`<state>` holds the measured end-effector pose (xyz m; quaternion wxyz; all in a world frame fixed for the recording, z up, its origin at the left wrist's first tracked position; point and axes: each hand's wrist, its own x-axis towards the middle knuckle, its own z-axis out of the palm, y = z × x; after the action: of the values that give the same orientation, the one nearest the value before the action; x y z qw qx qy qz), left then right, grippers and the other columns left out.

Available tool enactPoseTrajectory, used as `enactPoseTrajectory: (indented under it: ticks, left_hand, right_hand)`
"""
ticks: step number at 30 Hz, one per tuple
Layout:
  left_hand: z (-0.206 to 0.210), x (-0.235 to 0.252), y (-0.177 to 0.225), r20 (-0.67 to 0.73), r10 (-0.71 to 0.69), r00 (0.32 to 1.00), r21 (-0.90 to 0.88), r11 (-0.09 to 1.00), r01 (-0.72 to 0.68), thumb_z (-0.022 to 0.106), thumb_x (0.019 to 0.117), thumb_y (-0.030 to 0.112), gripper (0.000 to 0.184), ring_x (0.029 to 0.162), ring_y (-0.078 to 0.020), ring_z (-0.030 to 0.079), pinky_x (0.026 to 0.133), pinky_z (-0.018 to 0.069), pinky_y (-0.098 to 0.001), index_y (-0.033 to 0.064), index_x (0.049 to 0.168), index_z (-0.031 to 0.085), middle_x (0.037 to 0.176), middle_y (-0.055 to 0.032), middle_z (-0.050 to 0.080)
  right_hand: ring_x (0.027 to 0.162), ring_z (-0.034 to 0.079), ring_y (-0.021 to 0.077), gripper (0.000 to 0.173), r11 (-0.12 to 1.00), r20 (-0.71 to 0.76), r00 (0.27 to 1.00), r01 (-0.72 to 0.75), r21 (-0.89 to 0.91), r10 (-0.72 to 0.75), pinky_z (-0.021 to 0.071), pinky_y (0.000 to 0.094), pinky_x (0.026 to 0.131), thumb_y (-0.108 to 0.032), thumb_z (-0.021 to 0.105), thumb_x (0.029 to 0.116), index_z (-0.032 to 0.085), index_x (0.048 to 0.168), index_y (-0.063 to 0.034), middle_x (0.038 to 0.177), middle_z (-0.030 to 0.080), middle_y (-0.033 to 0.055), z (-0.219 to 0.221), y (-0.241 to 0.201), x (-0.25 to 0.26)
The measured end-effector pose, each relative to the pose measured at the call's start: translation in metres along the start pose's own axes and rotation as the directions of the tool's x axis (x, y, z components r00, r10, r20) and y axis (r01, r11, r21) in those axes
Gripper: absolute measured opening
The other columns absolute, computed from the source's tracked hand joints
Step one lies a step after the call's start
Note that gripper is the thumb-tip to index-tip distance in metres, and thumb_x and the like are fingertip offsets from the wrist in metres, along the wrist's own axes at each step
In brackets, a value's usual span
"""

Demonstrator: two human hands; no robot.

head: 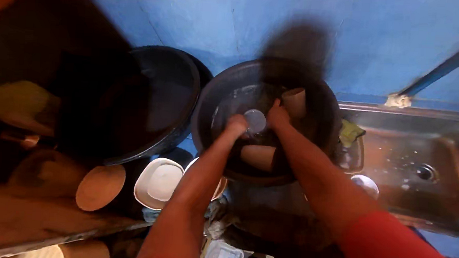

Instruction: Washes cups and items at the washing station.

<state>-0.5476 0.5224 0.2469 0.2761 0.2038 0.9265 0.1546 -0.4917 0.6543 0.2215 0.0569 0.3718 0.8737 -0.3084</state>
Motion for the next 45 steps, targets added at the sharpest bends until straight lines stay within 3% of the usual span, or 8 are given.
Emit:
enactPoseTrajectory:
  ticks: [4, 10, 17, 23, 29, 35, 39, 45]
  left_hand:
    - [-0.004, -0.002, -0.006, -0.088, -0.177, 0.98, -0.678, 0.731, 0.071, 0.044, 0.1094, 0.029, 0.026, 0.048, -0.0068, 0.041, 0.045, 0.0391, -0.0215, 0.0067, 0.115, 0.057, 0.072, -0.001, 0.048]
    - [-0.019, 0.001, 0.048, -0.21, -0.067, 0.975, -0.951, 0.245, -0.188, 0.056, 0.1064, 0.025, 0.017, 0.045, -0.0048, 0.047, 0.04, 0.042, -0.0181, 0.0092, 0.111, 0.054, 0.066, 0.0003, 0.055]
    - [-0.049, 0.025, 0.083, -0.526, 0.185, 0.83, -0.778, 0.288, -0.558, 0.049, 0.1063, 0.006, 0.019, 0.061, -0.0111, 0.06, 0.059, 0.0553, -0.026, 0.0005, 0.123, 0.054, 0.08, -0.005, 0.063]
    - [-0.075, 0.011, 0.077, -0.533, 0.175, 0.828, -0.61, 0.598, -0.519, 0.047, 0.1068, 0.01, 0.029, 0.065, -0.013, 0.064, 0.062, 0.0576, -0.0291, 0.0019, 0.134, 0.055, 0.093, -0.01, 0.065]
    - [-0.104, 0.016, 0.016, -0.59, 0.16, 0.791, -0.369, 0.818, -0.441, 0.048, 0.1059, 0.014, 0.037, 0.095, -0.0269, 0.072, 0.086, 0.0603, -0.0454, 0.0044, 0.14, 0.057, 0.116, -0.0199, 0.069]
    - [-0.142, 0.008, -0.123, -0.68, 0.017, 0.733, -0.151, 0.975, -0.162, 0.059, 0.0985, 0.009, 0.066, 0.131, -0.045, 0.057, 0.108, 0.0456, -0.0618, 0.0075, 0.159, 0.034, 0.144, -0.0269, 0.056]
    - [-0.154, 0.017, -0.227, -0.505, -0.234, 0.831, -0.125, 0.972, 0.198, 0.068, 0.0944, 0.009, 0.098, 0.127, -0.0606, 0.051, 0.101, 0.046, -0.0702, 0.0117, 0.166, 0.001, 0.146, -0.0428, 0.042]
    - [-0.153, 0.039, -0.263, -0.22, -0.225, 0.949, 0.25, 0.928, 0.278, 0.065, 0.0998, 0.014, 0.077, 0.15, -0.0561, 0.022, 0.106, 0.0409, -0.0724, 0.0078, 0.164, 0.022, 0.171, -0.0255, 0.007]
  right_hand:
    - [0.132, 0.054, 0.0379, 0.072, 0.832, 0.124, 0.992, -0.045, 0.553, -0.029, 0.0427, 0.0576, 0.111, -0.042, 0.076, 0.0904, 0.053, 0.141, 0.0044, 0.139, 0.057, 0.0264, 0.003, 0.022, 0.025]
    - [0.12, 0.061, 0.0317, 0.08, 0.507, 0.145, 0.921, 0.063, 0.859, -0.36, 0.053, 0.0494, 0.101, 0.002, 0.08, 0.0764, 0.043, 0.148, -0.0019, 0.135, 0.059, 0.0226, 0.017, 0.016, 0.025]
    - [0.134, 0.052, 0.0359, 0.076, 0.723, 0.278, 0.911, 0.031, 0.69, -0.304, 0.0432, 0.0551, 0.111, -0.013, 0.083, 0.0829, 0.047, 0.148, 0.0017, 0.144, 0.053, 0.0254, -0.005, 0.004, -0.007]
    - [0.12, 0.06, 0.0278, 0.058, 0.419, 0.481, 0.844, -0.359, 0.834, -0.236, 0.054, 0.0459, 0.097, -0.047, 0.058, 0.102, 0.045, 0.149, -0.0156, 0.138, 0.057, 0.0143, -0.014, -0.011, -0.008]
    - [0.1, 0.068, 0.0236, 0.045, -0.078, 0.446, 0.868, -0.471, 0.879, -0.219, 0.0618, 0.0363, 0.077, -0.045, 0.054, 0.1025, 0.049, 0.136, -0.0156, 0.118, 0.062, 0.0111, -0.028, -0.022, -0.04]
    - [0.086, 0.069, 0.0219, 0.048, 0.33, 0.327, 0.793, -0.17, 0.929, -0.513, 0.061, 0.0363, 0.07, -0.052, 0.043, 0.1048, 0.052, 0.135, -0.0163, 0.105, 0.066, 0.0105, -0.031, -0.099, -0.073]
    - [0.122, 0.061, 0.0342, 0.092, 0.573, 0.27, 0.82, 0.084, 0.816, -0.505, 0.056, 0.0556, 0.093, -0.042, 0.073, 0.0925, 0.017, 0.163, -0.0232, 0.144, 0.054, 0.0196, 0.028, -0.207, -0.062]
    - [0.121, 0.064, 0.0374, 0.106, 0.935, 0.256, 0.902, 0.314, 0.165, -0.348, 0.0519, 0.0556, 0.099, -0.041, 0.071, 0.0946, -0.002, 0.166, -0.0145, 0.133, 0.064, 0.023, 0.111, -0.302, -0.032]
